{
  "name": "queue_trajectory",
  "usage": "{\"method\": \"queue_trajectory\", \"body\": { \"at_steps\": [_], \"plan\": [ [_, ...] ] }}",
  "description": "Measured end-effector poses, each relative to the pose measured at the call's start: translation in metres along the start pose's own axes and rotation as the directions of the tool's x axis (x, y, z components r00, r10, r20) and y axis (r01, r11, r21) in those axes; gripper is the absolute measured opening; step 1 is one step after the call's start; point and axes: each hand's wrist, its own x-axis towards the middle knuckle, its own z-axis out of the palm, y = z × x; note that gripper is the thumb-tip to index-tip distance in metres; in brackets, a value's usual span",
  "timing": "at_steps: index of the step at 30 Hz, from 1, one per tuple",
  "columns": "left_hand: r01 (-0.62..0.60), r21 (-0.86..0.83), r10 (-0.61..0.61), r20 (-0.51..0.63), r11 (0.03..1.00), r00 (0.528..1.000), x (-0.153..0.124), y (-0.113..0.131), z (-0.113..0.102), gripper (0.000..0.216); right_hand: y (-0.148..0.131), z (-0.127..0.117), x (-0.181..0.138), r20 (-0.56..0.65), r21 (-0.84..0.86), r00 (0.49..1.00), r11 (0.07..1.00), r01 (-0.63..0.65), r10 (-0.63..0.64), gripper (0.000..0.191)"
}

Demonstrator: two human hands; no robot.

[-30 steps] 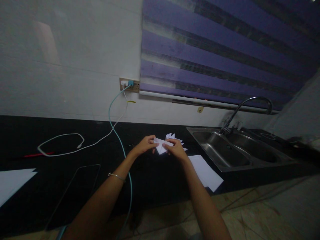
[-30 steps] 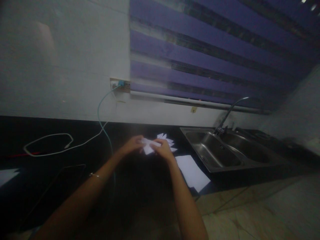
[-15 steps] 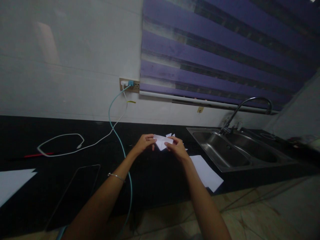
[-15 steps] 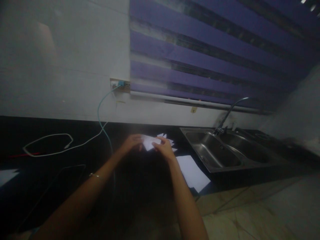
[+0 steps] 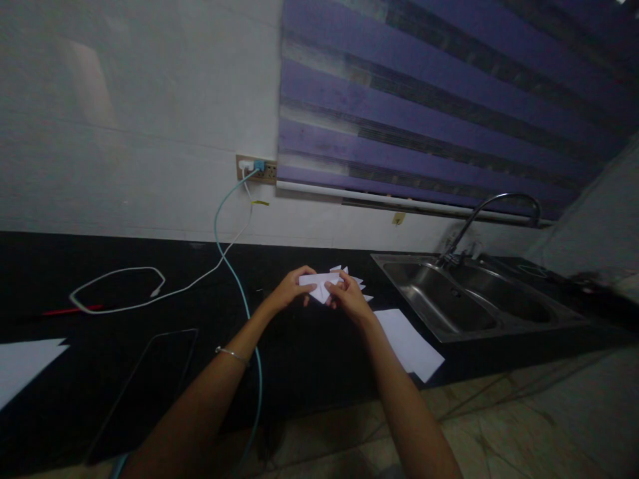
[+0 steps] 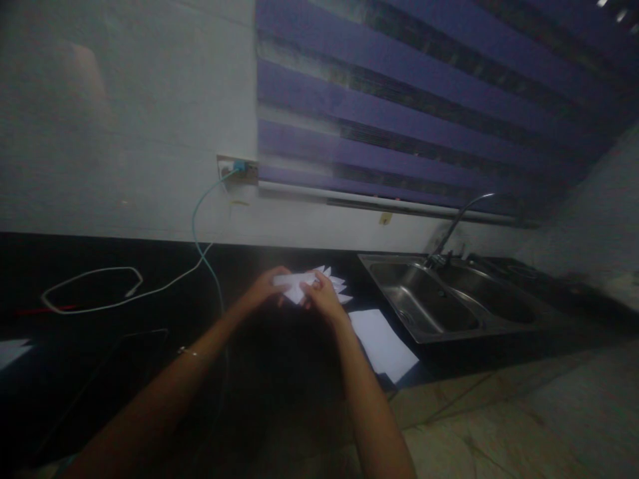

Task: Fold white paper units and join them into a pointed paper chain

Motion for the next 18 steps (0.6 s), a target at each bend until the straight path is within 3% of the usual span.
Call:
{"method": "queue_trajectory", "body": {
  "at_steps": [5, 11, 18],
  "plan": [
    [0.012, -0.051, -0.01, 0.038, 0.999, 0.999, 0.0017, -0.0012, -0.0031, 0.037, 0.0012, -0.0011, 0.0022, -0.027, -0.047, 0.997, 0.996, 0.075, -0.076, 0.037],
    [-0.003, 0.016, 0.003, 0.018, 1.0, 1.0, 0.0039, -0.0036, -0.0096, 0.037, -0.0036, -0.0012, 0.0011, -0.059, -0.076, 0.991, 0.991, 0.113, -0.117, 0.031],
    [0.005, 0.086, 0.003, -0.101, 0.996, 0.995, 0.0014, 0.0009, -0.0002, 0.034, -0.0023, -0.0007, 0.0013, -0.057, -0.093, 0.989, 0.987, 0.128, -0.133, 0.032]
  ]
}}
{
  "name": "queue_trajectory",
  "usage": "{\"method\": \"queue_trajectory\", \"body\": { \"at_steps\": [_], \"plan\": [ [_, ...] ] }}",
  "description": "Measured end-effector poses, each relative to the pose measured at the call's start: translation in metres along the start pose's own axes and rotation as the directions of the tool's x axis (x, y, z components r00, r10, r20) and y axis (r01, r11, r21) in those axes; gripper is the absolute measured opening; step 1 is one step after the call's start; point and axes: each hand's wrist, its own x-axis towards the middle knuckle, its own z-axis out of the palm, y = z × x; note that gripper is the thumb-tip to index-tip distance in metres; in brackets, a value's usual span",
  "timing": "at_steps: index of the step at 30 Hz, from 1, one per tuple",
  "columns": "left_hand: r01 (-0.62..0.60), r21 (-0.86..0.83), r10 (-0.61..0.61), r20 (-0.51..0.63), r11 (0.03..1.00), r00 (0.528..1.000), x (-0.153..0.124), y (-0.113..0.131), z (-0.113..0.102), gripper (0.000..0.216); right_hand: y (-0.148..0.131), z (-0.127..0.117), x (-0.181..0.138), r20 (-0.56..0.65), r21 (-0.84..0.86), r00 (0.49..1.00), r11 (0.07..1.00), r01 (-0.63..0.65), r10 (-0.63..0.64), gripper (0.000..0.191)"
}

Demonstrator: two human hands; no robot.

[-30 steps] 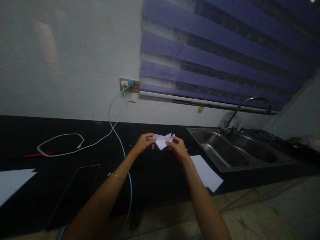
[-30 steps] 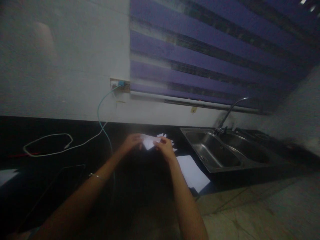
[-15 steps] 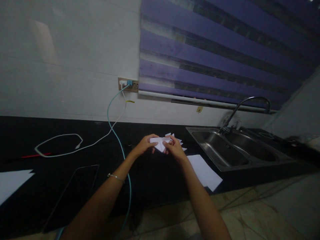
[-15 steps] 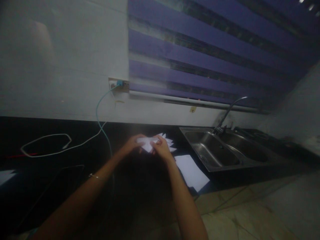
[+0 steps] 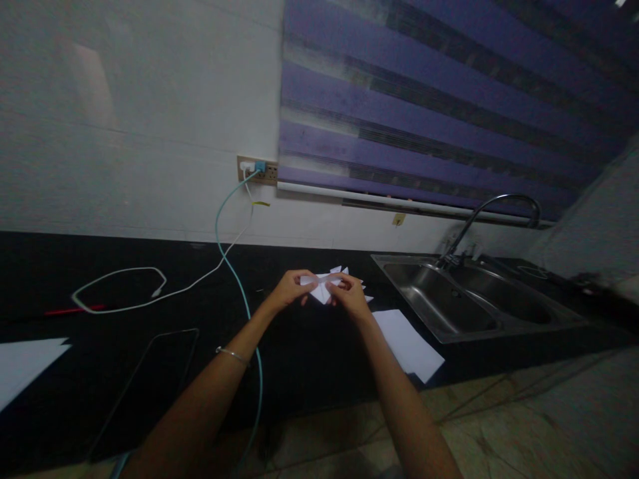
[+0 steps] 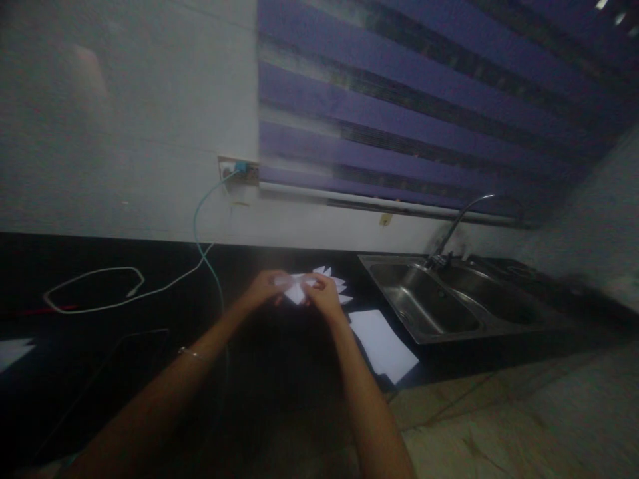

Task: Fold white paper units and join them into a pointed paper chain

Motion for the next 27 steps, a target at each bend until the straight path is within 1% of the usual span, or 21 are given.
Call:
{"method": "queue_trajectory", "body": {
  "at_steps": [4, 9, 11, 14, 17, 19, 24, 27],
  "plan": [
    [-0.006, -0.026, 0.006, -0.004, 1.0, 1.0, 0.001, 0.001, 0.002, 0.036, -0.001, 0.002, 0.0, -0.018, 0.019, 1.0, 1.0, 0.006, -0.006, 0.029],
    [0.033, -0.082, -0.031, 0.031, 0.996, 0.999, 0.002, 0.002, -0.003, 0.033, -0.006, 0.004, -0.002, -0.059, 0.057, 0.998, 0.998, 0.03, -0.027, 0.019],
    [0.04, -0.1, -0.036, 0.037, 0.994, 0.999, 0.001, 0.004, -0.006, 0.029, -0.006, 0.004, -0.003, -0.054, 0.076, 0.998, 0.997, 0.024, -0.02, 0.016],
    [0.007, -0.116, -0.003, 0.039, 0.993, 0.999, -0.001, 0.007, -0.009, 0.027, -0.004, 0.004, -0.002, -0.036, 0.111, 0.999, 0.993, 0.033, -0.029, 0.014],
    [-0.022, -0.096, 0.027, 0.051, 0.995, 0.998, -0.003, 0.009, -0.012, 0.029, -0.002, 0.002, 0.0, -0.068, 0.125, 0.997, 0.991, 0.055, -0.047, 0.014],
    [-0.025, -0.065, 0.028, 0.04, 0.998, 0.999, -0.003, 0.008, -0.013, 0.026, -0.001, 0.001, 0.0, -0.078, 0.115, 0.996, 0.992, 0.056, -0.047, 0.014],
    [-0.001, -0.04, 0.001, 0.017, 0.999, 1.0, -0.002, 0.006, -0.018, 0.017, -0.002, -0.001, -0.001, -0.013, 0.055, 0.999, 0.997, 0.045, -0.044, 0.016],
    [0.007, -0.043, -0.005, 0.049, 0.999, 0.999, -0.001, 0.004, -0.021, 0.022, -0.004, -0.004, -0.004, 0.037, 0.029, 0.998, 0.998, 0.048, -0.049, 0.022]
  ]
}}
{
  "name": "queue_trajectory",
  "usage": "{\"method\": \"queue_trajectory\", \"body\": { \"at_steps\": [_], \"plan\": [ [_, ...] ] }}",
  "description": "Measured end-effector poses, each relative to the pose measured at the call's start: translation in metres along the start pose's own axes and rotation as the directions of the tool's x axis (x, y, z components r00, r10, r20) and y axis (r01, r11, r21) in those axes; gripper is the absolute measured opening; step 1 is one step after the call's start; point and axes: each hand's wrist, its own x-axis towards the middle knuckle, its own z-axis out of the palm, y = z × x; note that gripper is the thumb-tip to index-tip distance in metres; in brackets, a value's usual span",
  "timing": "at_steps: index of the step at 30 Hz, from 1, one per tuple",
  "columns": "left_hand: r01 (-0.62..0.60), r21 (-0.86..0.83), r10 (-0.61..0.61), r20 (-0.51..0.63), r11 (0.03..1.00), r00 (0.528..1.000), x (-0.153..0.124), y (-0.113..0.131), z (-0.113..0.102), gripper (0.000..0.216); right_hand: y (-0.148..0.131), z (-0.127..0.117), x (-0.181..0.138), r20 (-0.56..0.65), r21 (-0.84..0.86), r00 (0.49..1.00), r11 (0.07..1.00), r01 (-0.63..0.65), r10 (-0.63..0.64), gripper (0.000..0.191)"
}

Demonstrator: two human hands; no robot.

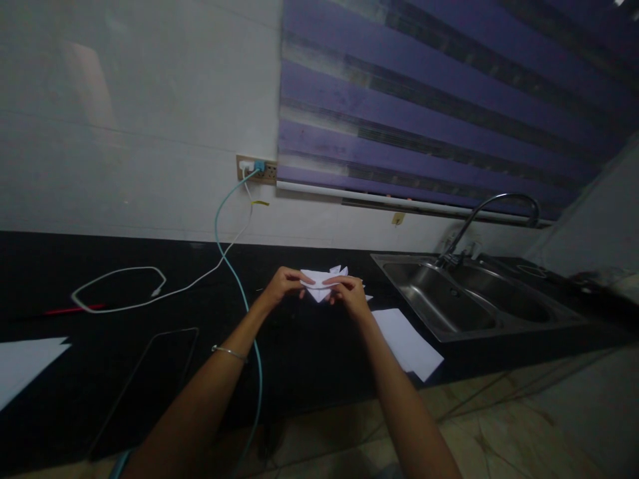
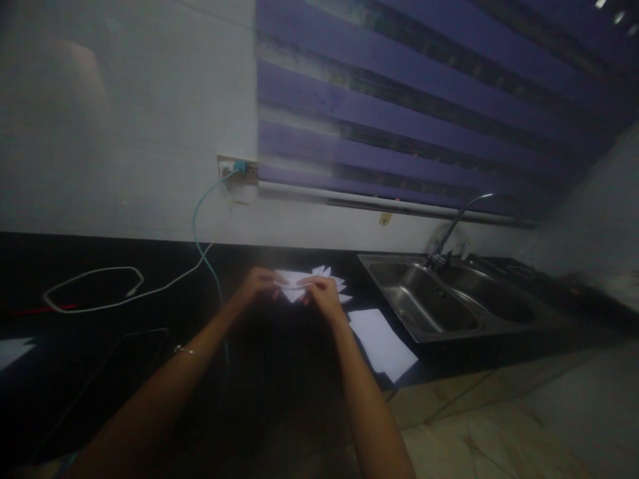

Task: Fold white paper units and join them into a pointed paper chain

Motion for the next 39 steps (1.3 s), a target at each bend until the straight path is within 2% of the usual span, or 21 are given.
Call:
{"method": "queue_trajectory", "body": {
  "at_steps": [4, 7, 9, 12, 17, 20, 26, 35, 39],
  "plan": [
    [0.035, 0.043, -0.036, 0.012, 0.998, 0.999, 0.001, -0.002, 0.005, 0.031, -0.002, -0.002, -0.002, 0.003, -0.054, 1.0, 0.999, 0.001, 0.0, 0.031],
    [0.002, 0.093, 0.007, -0.09, 0.996, 0.996, 0.002, -0.003, 0.017, 0.025, -0.003, 0.001, -0.001, -0.064, -0.158, 0.998, 0.987, 0.017, -0.028, 0.032],
    [-0.024, 0.073, 0.033, -0.119, 0.997, 0.992, 0.003, -0.005, 0.023, 0.031, -0.002, 0.004, -0.001, -0.076, -0.203, 0.996, 0.979, 0.034, -0.05, 0.028],
    [-0.055, -0.001, 0.054, -0.147, 0.998, 0.988, 0.005, -0.01, 0.026, 0.041, 0.001, 0.007, 0.0, -0.077, -0.158, 0.995, 0.987, 0.044, -0.057, 0.029],
    [-0.06, -0.092, 0.045, -0.156, 0.994, 0.987, 0.007, -0.016, 0.022, 0.058, 0.005, 0.008, 0.002, -0.08, -0.023, 0.997, 1.0, -0.005, 0.004, 0.059],
    [-0.057, -0.089, 0.042, -0.165, 0.994, 0.985, 0.008, -0.016, 0.024, 0.064, 0.003, 0.008, 0.002, -0.082, -0.018, 0.996, 0.999, -0.036, 0.035, 0.062],
    [0.067, 0.116, -0.052, -0.127, 0.991, 0.991, 0.005, -0.011, 0.032, 0.031, 0.004, 0.005, 0.002, -0.083, -0.044, 0.993, 0.995, -0.088, 0.084, 0.061],
    [0.015, 0.255, 0.027, -0.162, 0.967, 0.986, 0.005, -0.012, 0.028, 0.028, 0.001, 0.006, 0.0, -0.015, -0.051, 0.991, 0.989, -0.136, 0.135, 0.057],
    [0.005, 0.267, 0.039, -0.161, 0.964, 0.986, 0.006, -0.016, 0.025, 0.027, 0.004, 0.004, 0.0, 0.015, -0.129, 0.986, 0.979, -0.16, 0.163, 0.042]
  ]
}}
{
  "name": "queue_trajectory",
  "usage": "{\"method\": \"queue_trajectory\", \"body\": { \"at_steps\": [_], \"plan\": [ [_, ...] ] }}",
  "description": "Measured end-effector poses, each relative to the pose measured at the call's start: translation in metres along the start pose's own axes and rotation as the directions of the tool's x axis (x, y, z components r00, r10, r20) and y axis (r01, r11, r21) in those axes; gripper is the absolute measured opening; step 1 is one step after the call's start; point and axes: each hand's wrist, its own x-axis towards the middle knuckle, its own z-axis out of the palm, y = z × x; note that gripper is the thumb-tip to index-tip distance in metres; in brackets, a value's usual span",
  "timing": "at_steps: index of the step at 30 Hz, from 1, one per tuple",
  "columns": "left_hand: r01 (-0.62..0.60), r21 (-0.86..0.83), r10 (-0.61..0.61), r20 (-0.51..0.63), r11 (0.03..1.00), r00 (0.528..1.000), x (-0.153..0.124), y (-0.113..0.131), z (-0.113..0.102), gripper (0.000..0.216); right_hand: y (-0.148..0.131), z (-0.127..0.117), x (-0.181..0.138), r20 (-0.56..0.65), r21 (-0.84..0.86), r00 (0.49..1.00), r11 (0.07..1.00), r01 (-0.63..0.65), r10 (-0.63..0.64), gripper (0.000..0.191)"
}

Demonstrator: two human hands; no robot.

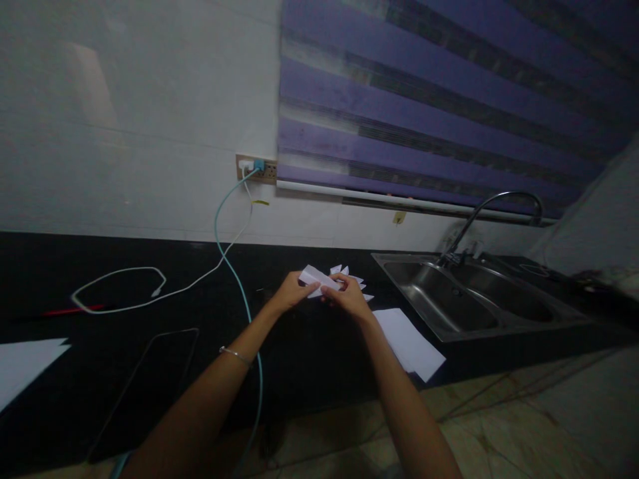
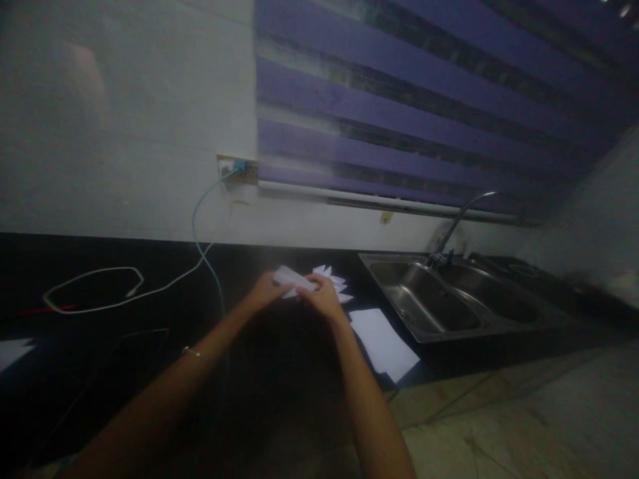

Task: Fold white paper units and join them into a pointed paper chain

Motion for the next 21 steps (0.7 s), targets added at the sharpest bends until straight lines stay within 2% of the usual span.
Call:
{"method": "queue_trajectory", "body": {
  "at_steps": [5, 14, 21],
  "plan": [
    [-0.011, -0.07, 0.012, 0.015, 0.997, 1.0, 0.0014, -0.0065, -0.0025, 0.028, 0.0013, -0.0018, -0.0006, 0.097, -0.074, 0.995, 0.997, 0.032, -0.025, 0.041],
    [0.04, -0.14, -0.041, -0.001, 0.989, 0.999, 0.0015, -0.005, -0.0018, 0.032, -0.0018, -0.0059, -0.0016, 0.089, -0.159, 0.983, 0.972, 0.173, -0.16, 0.041],
    [0.009, -0.114, -0.008, 0.016, 0.993, 1.0, 0.0003, 0.0008, -0.0033, 0.037, -0.0012, -0.0029, -0.0012, 0.078, -0.133, 0.986, 0.979, 0.157, -0.148, 0.035]
  ]
}}
